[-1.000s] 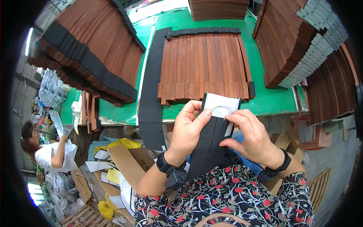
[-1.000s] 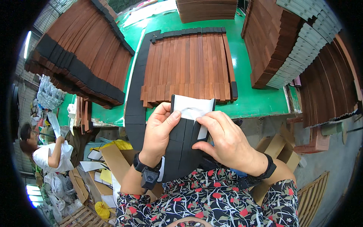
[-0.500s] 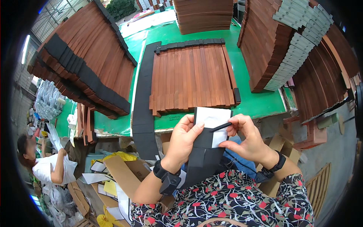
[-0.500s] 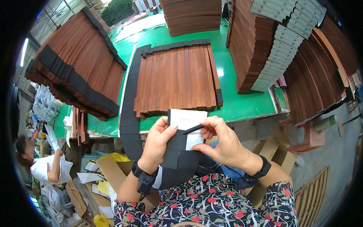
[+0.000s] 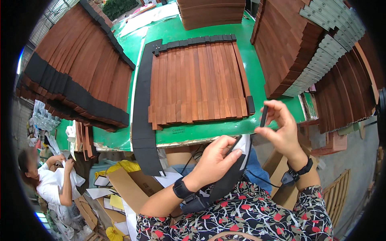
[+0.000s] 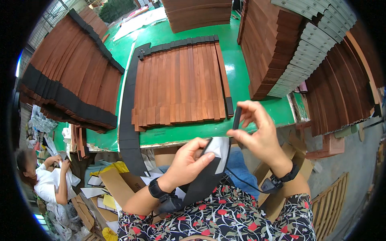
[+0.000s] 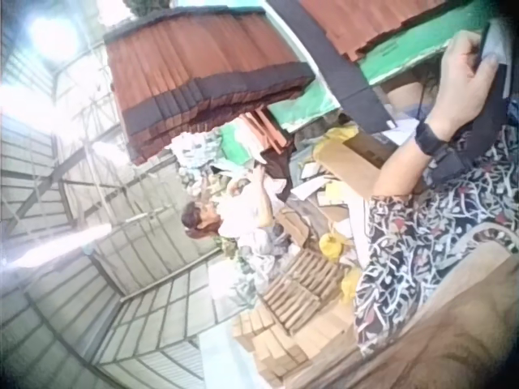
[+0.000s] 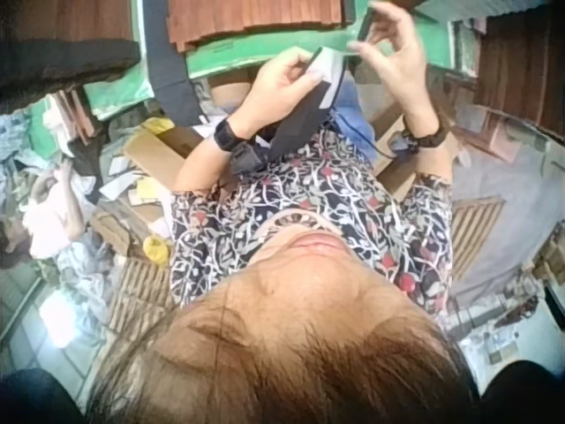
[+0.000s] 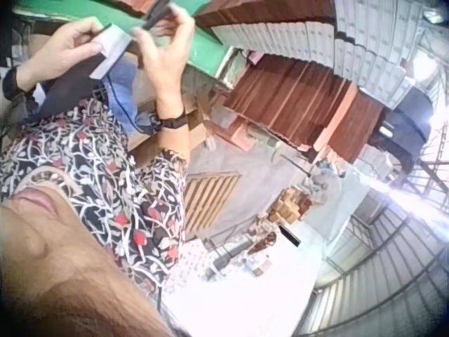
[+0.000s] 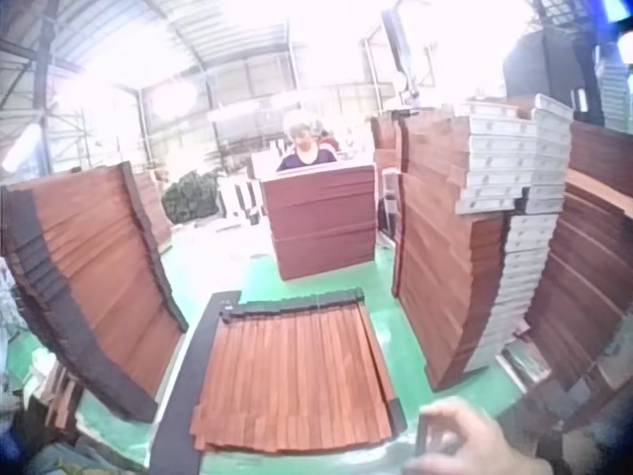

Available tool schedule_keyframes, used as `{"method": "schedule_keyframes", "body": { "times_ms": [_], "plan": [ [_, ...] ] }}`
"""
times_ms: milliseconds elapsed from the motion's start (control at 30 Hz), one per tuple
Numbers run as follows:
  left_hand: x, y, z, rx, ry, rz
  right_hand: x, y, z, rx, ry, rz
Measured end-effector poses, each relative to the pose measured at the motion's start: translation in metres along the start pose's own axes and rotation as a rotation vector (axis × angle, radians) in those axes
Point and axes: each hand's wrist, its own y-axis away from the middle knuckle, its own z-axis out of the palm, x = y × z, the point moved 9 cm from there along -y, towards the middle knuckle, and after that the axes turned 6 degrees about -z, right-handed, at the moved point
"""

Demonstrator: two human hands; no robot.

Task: The recorder cleans and inspects wood/bamboo furniture components using a cloth and liquid, and then applies black protective strips or caps to the edges.

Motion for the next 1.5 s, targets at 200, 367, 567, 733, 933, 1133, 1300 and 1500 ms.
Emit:
{"method": "schedule_keyframes", "body": {
  "times_ms": [200, 367, 567, 733, 933, 1133, 1300, 1500],
  "plan": [
    [0.021, -0.02, 0.025, -0.048, -0.352, 0.158, -0.014, -0.024, 0.01, -0.169, 0.424, -0.232],
    [0.01, -0.032, 0.027, -0.057, -0.346, 0.132, -0.003, -0.035, 0.029, -0.304, 0.482, -0.322],
    [0.011, -0.033, 0.025, -0.067, -0.282, 0.116, 0.006, -0.04, 0.026, -0.349, 0.453, -0.306],
    [0.009, -0.034, 0.02, -0.072, -0.26, 0.128, 0.007, -0.046, 0.016, -0.391, 0.518, -0.336],
    [0.008, -0.036, 0.02, -0.08, -0.244, 0.141, 0.002, -0.047, 0.019, -0.363, 0.537, -0.246],
    [0.008, -0.035, 0.02, -0.069, -0.254, 0.155, -0.001, -0.051, 0.026, -0.352, 0.527, -0.252],
    [0.008, -0.035, 0.019, -0.067, -0.239, 0.169, -0.004, -0.055, 0.029, -0.377, 0.553, -0.261],
    [0.007, -0.036, 0.018, -0.084, -0.221, 0.151, -0.003, -0.058, 0.032, -0.425, 0.567, -0.236]
  ]
}}
